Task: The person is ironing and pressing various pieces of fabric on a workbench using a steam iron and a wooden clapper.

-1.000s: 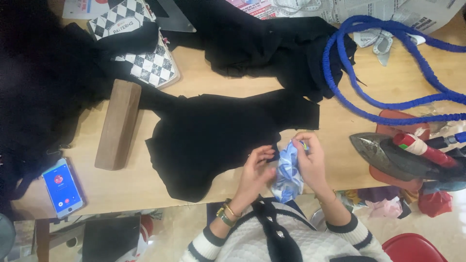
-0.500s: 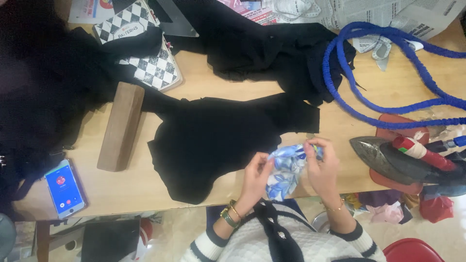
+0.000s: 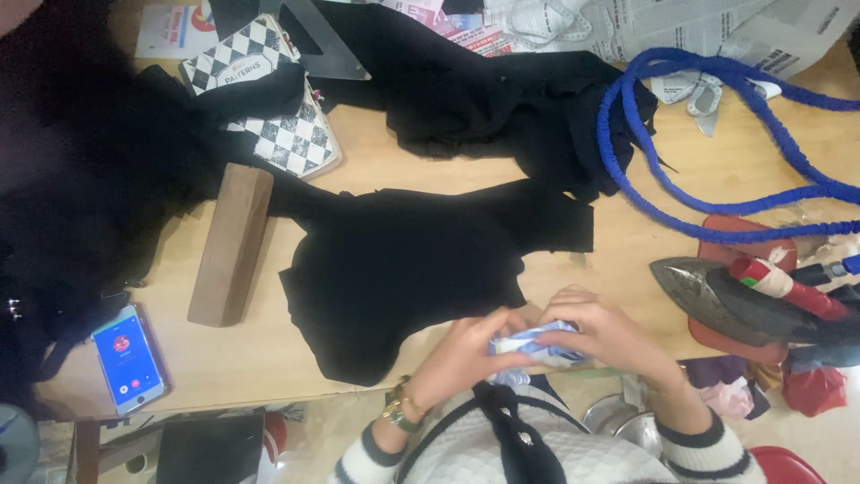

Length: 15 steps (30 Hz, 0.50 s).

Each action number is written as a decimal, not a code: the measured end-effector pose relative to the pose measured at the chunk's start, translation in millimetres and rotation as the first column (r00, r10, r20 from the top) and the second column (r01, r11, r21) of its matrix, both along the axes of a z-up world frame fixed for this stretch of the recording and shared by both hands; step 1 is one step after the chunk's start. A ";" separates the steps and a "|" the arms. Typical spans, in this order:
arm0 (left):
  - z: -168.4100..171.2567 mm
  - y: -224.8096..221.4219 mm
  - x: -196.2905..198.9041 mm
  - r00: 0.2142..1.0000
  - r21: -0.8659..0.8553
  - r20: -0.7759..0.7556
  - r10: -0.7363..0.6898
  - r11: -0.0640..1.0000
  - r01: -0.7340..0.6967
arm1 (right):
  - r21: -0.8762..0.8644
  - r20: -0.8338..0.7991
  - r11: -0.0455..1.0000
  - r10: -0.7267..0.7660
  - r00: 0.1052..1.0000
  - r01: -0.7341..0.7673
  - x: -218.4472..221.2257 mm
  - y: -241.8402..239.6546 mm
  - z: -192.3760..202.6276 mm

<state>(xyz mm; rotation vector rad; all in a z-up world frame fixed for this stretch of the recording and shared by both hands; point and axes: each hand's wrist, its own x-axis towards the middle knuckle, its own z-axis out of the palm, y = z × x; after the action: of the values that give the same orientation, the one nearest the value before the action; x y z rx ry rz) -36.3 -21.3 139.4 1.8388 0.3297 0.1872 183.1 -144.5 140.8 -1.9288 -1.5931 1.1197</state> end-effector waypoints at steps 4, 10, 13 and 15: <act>4.7 19.4 -39.1 0.990 0.172 -0.142 -0.018 0.984 0.043 | 0.215 -0.135 0.972 0.126 0.983 -0.095 2.6 8.5 35.9; 22.3 53.9 -84.6 0.986 -0.254 0.077 -0.149 0.953 0.164 | 0.097 -0.508 0.955 0.288 0.812 -0.279 32.2 18.4 42.4; 24.4 95.5 -88.3 0.997 0.070 -0.059 0.044 0.997 -0.040 | -0.168 -0.276 0.986 -0.027 0.961 -0.020 40.9 57.8 53.9; 16.7 128.2 -84.8 0.970 0.232 -0.130 0.204 0.958 -0.170 | 0.024 -0.072 1.000 -0.004 0.997 0.006 27.1 98.6 76.4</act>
<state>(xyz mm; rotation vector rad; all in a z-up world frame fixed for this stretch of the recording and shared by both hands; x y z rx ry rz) -121.2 106.9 156.1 2.0454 0.6128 0.2215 210.2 -45.9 217.2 -1.8548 -1.5558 1.1493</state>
